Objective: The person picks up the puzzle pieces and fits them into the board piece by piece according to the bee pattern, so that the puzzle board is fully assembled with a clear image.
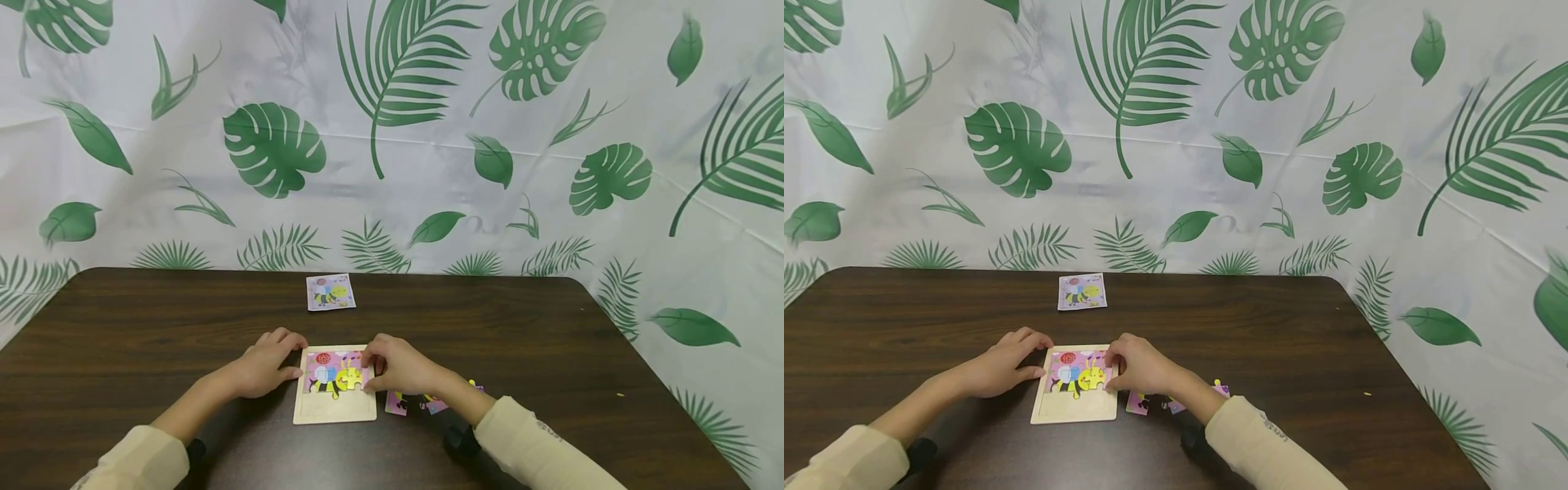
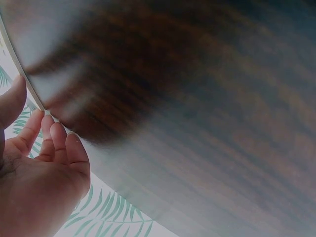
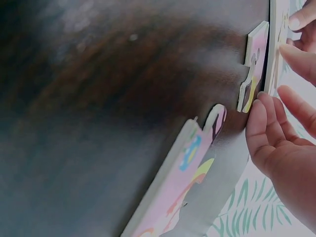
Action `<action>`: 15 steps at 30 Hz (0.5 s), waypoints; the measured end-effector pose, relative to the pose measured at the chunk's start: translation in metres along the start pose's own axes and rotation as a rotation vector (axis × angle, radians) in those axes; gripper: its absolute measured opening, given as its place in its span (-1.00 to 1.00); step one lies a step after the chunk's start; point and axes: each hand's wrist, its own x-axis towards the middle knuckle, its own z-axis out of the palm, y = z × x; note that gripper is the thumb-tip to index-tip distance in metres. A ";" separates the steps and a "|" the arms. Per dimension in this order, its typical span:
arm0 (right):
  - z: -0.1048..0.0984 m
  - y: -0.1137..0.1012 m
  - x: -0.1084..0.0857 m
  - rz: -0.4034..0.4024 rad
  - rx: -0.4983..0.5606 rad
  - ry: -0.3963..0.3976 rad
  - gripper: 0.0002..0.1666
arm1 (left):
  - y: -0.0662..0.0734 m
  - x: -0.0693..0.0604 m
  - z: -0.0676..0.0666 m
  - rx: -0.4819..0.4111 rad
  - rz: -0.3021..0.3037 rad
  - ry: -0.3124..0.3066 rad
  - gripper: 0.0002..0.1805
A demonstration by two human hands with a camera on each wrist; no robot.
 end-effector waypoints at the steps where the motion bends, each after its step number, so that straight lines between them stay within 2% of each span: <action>1: 0.000 0.000 0.000 0.001 -0.001 0.001 -0.70 | 0.000 0.000 0.000 0.000 0.002 0.001 -0.65; 15: 0.001 0.000 -0.001 -0.004 -0.004 -0.008 -0.74 | 0.000 0.000 0.000 -0.005 -0.001 -0.005 -0.64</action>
